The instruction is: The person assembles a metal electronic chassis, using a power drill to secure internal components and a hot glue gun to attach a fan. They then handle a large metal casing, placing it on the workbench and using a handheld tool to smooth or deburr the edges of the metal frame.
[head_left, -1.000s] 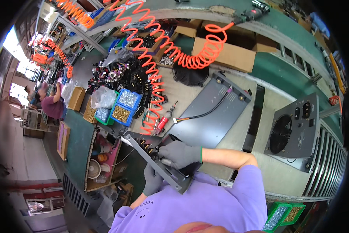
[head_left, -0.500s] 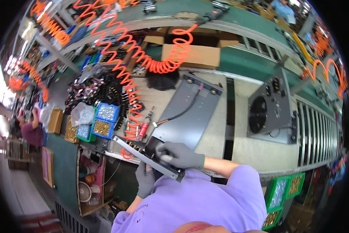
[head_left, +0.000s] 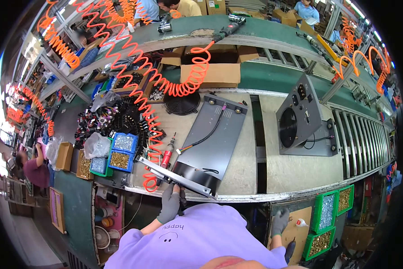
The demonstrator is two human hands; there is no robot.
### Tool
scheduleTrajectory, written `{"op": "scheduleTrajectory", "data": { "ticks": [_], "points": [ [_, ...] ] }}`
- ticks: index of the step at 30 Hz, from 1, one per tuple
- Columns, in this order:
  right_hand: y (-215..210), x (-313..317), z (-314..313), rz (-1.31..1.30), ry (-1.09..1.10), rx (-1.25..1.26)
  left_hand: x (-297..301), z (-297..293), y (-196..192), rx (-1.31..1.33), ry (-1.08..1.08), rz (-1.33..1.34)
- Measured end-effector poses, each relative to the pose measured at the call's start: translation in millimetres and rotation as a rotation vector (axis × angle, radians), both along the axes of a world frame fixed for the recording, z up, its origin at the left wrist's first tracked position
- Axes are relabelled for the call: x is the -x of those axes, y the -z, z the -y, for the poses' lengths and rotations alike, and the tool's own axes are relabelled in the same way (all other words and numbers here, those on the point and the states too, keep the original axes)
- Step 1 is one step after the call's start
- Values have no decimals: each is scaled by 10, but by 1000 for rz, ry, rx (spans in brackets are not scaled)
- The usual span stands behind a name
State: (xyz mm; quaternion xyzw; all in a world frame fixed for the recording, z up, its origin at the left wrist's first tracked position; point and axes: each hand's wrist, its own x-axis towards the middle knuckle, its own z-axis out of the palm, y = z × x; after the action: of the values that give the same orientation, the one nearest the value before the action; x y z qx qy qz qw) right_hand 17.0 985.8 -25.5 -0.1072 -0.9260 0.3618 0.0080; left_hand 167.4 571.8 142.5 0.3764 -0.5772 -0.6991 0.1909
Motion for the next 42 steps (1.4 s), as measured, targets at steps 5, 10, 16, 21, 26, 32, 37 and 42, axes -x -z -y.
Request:
{"op": "scheduleTrajectory", "data": {
  "ticks": [5,10,16,21,26,32,37,42],
  "points": [
    [325,-387,-685,-38,206,-536,2,84,88,-8,53,-40],
    [170,-591,-857,11,275,-733,49,138,29,7,124,-56],
    [-124,-483,-862,669,25,-1052,22,41,29,130,63,124],
    [-64,-790,-1009,160,424,-694,-3,60,174,-35,-7,11],
    [71,-939,-1057,232,483,-655,74,13,25,-6,-42,31],
    [64,-712,-799,319,315,-586,59,65,51,15,4,47],
    [326,-650,-854,242,368,-529,103,-6,40,6,-41,-19],
    [287,-991,-842,197,418,-539,86,34,154,122,-84,100]
  ]
}}
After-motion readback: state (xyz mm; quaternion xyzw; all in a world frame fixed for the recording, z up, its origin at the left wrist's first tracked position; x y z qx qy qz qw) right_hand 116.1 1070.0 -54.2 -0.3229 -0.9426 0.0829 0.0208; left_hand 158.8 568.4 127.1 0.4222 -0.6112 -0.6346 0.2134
